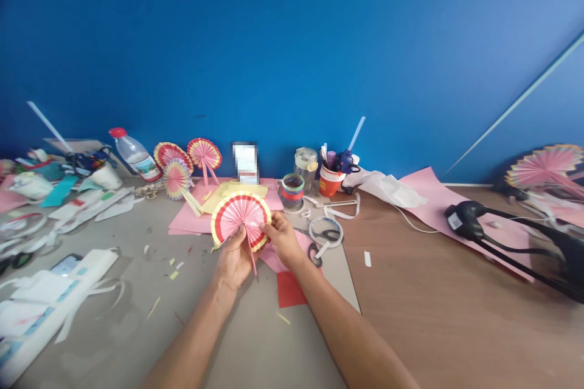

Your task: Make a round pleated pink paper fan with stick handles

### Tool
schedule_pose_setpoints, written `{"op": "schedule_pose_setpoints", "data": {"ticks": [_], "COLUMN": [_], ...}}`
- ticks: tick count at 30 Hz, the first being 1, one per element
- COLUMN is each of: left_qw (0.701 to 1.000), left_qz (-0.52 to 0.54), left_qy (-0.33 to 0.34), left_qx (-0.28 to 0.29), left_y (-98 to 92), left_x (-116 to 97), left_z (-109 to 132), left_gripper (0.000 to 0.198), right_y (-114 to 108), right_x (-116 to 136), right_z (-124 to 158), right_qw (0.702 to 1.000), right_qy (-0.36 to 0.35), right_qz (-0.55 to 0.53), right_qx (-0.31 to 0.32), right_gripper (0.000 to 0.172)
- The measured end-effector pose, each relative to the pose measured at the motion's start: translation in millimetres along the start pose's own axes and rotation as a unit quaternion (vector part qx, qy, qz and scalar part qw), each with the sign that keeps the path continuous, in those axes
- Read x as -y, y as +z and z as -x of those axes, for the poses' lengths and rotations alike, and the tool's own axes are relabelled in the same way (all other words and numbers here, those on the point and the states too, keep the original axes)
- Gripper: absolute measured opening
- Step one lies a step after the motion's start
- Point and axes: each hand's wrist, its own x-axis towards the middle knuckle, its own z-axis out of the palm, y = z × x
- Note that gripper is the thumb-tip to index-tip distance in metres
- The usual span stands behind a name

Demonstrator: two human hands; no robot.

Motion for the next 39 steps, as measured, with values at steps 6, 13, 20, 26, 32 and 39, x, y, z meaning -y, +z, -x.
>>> {"op": "schedule_pose_setpoints", "data": {"ticks": [6,13,20,26,32,39], "left_qw": [0.999,0.999,0.995,0.991,0.985,0.978], "left_qz": [0.0,-0.023,-0.062,-0.126,-0.163,-0.19], "left_qy": [0.017,0.03,0.051,0.05,0.058,0.075], "left_qx": [-0.039,-0.018,0.057,0.007,-0.018,-0.044], "left_y": [-0.7,-1.0,-8.6,-11.7,-9.1,-6.6], "left_x": [0,-1,-14,-8,-4,-1], "left_z": [-3,-1,-1,-7,-5,-3], "left_gripper": [0.011,0.013,0.024,0.019,0.02,0.021], "right_y": [0,-2,-19,-14,-9,0], "right_x": [0,6,23,22,25,20], "right_z": [2,-1,-5,-1,3,5], "right_qw": [1.0,0.998,0.994,0.999,0.995,0.996], "right_qy": [-0.004,-0.011,-0.053,-0.028,0.076,0.079], "right_qz": [0.023,0.05,0.088,0.023,0.027,0.036], "right_qx": [-0.006,-0.022,-0.048,0.01,0.057,-0.014], "right_gripper": [0.025,0.022,0.017,0.02,0.023,0.022]}}
